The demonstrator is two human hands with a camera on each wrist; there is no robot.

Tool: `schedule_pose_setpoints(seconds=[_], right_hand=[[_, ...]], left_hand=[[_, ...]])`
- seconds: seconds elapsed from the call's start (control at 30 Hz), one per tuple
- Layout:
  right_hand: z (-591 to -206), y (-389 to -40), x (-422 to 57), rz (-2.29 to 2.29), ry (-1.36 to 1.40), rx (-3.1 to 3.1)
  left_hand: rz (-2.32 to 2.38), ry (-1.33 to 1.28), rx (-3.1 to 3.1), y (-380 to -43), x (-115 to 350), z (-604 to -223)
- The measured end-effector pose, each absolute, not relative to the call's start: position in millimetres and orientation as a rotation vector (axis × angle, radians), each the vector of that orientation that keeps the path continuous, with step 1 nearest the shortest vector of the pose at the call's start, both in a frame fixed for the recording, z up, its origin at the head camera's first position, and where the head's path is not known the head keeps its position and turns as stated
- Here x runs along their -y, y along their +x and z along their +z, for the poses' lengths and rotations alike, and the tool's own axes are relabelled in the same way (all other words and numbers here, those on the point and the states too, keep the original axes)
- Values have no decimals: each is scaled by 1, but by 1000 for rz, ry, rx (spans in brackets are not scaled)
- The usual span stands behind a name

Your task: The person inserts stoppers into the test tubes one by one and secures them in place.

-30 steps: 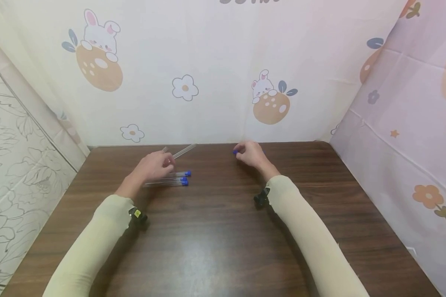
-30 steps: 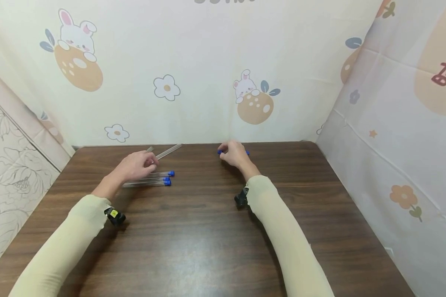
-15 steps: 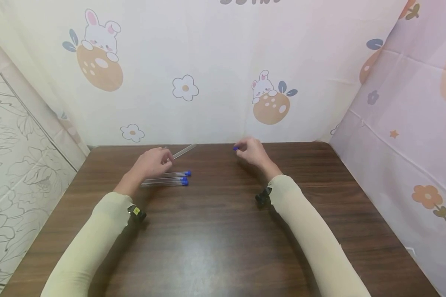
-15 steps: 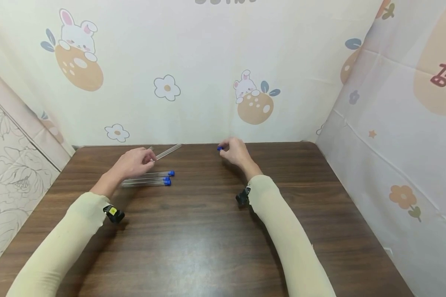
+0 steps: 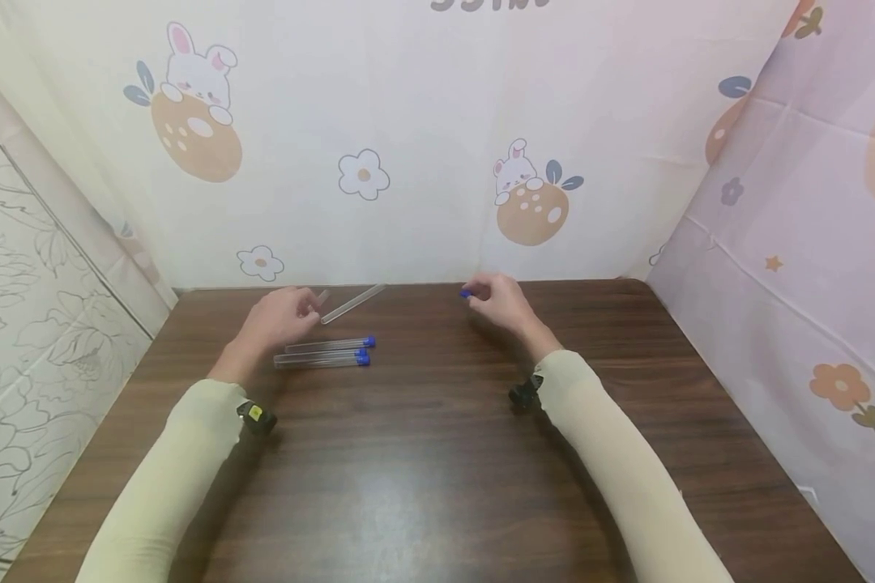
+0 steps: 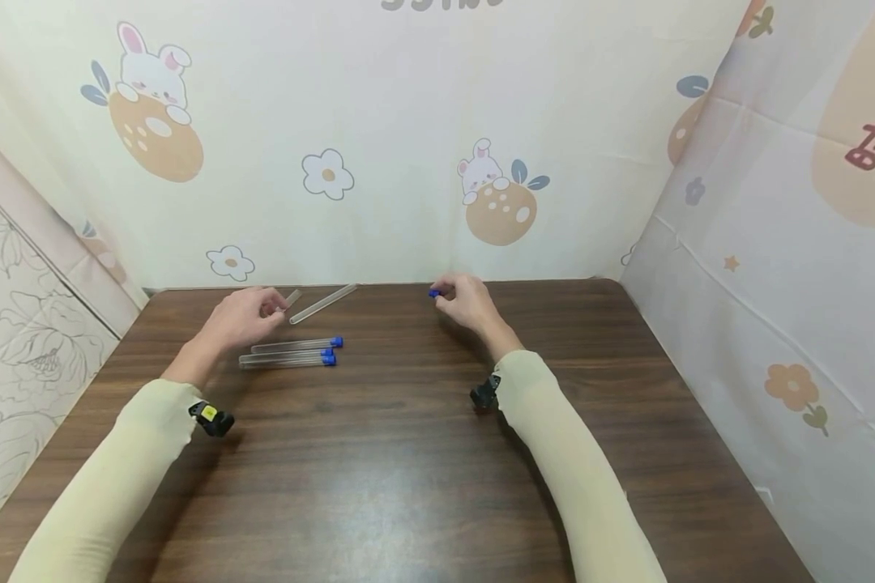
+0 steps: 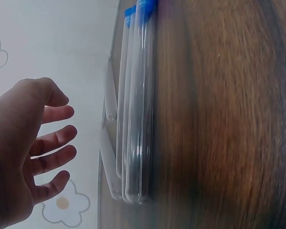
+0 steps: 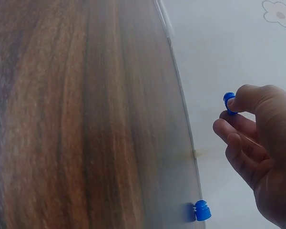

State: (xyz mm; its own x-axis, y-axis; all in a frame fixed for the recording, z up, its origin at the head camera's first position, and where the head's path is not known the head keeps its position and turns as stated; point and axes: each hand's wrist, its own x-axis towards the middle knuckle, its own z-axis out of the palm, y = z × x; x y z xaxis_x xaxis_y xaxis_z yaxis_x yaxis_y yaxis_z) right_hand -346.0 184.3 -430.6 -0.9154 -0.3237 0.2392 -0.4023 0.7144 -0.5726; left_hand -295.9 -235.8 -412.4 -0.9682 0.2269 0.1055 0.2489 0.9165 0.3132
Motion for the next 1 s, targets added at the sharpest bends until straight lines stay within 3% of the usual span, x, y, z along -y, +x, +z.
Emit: schedule_pose_setpoints(seconds=[1.0], right_hand=[[-412, -325, -181, 1056, 675, 2657]], left_hand=[[-539, -211, 3028, -303, 255, -435]])
